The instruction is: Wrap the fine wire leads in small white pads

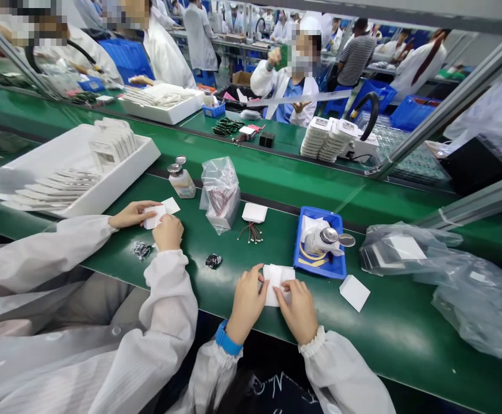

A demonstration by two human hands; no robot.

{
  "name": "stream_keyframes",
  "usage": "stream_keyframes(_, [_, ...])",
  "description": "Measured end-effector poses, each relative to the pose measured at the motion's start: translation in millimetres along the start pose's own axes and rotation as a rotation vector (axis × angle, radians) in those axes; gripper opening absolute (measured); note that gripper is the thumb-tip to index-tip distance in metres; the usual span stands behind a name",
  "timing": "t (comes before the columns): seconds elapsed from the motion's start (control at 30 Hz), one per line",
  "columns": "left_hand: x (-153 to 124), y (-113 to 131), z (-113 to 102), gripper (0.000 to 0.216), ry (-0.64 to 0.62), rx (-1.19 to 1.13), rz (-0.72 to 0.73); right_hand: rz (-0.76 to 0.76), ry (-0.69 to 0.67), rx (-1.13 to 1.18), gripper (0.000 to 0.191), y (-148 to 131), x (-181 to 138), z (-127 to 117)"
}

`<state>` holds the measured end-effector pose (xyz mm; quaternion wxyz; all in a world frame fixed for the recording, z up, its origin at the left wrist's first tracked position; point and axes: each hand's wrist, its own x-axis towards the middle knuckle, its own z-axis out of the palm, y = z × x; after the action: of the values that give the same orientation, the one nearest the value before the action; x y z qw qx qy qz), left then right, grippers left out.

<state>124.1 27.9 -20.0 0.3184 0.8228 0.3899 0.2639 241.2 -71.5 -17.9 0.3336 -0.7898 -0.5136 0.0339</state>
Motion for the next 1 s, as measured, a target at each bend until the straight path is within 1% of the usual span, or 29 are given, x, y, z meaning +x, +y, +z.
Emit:
stream_keyframes(0.1, [-1.7, -0.5, -1.3, 0.03, -0.025, -0.044, 0.001, 0.017, 0.003, -0.056, 0.028, 1.3, 8.3, 7.1])
stream_keyframes(0.23, [-6.3, -1.9, -2.3, 0.031, -0.044, -0.095, -0.011, 0.004, -0.018, -0.067, 0.028, 2.8, 14.5, 11.3])
stream_keyframes(0.47, [-11.1, 0.5, -8.4, 0.036, -0.003, -0.135, -0.015, -0.113, -0.035, 0.064, 0.034, 4.6, 20.6, 6.3])
stream_keyframes(0.53, [-11.3, -1.0, -11.8, 0.036, 0.018, -0.176, -0.028, -0.055, -0.073, 0.154, 0.032, 7.1, 22.9, 3.3])
stream_keyframes(0.63, [-14.3, -4.0, -17.9, 0.033, 0.031, -0.354, -0.106, 0.104, -0.177, 0.311, 0.033, 8.8, 28.4, -3.0])
stream_keyframes(0.7, [-18.0, -5.4, -22.2, 0.028, 0.045, -0.47, -0.164, 0.201, -0.253, 0.459, 0.035, 7.8, 33.9, -7.1])
stream_keyframes(0.83, [-25.9, -6.6, -31.2, 0.023, 0.076, -0.571, -0.22, 0.381, -0.407, 0.766, 0.045, 4.7, 46.6, -11.5])
stream_keyframes(0.9, [-28.8, -7.7, -35.0, 0.023, 0.086, -0.597, -0.235, 0.419, -0.454, 0.812, 0.05, 4.7, 51.5, -13.7])
stream_keyframes(0.93, [-29.9, -8.7, -36.4, 0.023, 0.091, -0.605, -0.235, 0.413, -0.451, 0.798, 0.052, 5.3, 53.1, -15.3])
stream_keyframes(1.0, [-31.4, -11.3, -38.0, 0.022, 0.111, -0.608, -0.22, 0.348, -0.387, 0.691, 0.05, 7.8, 54.0, -19.1])
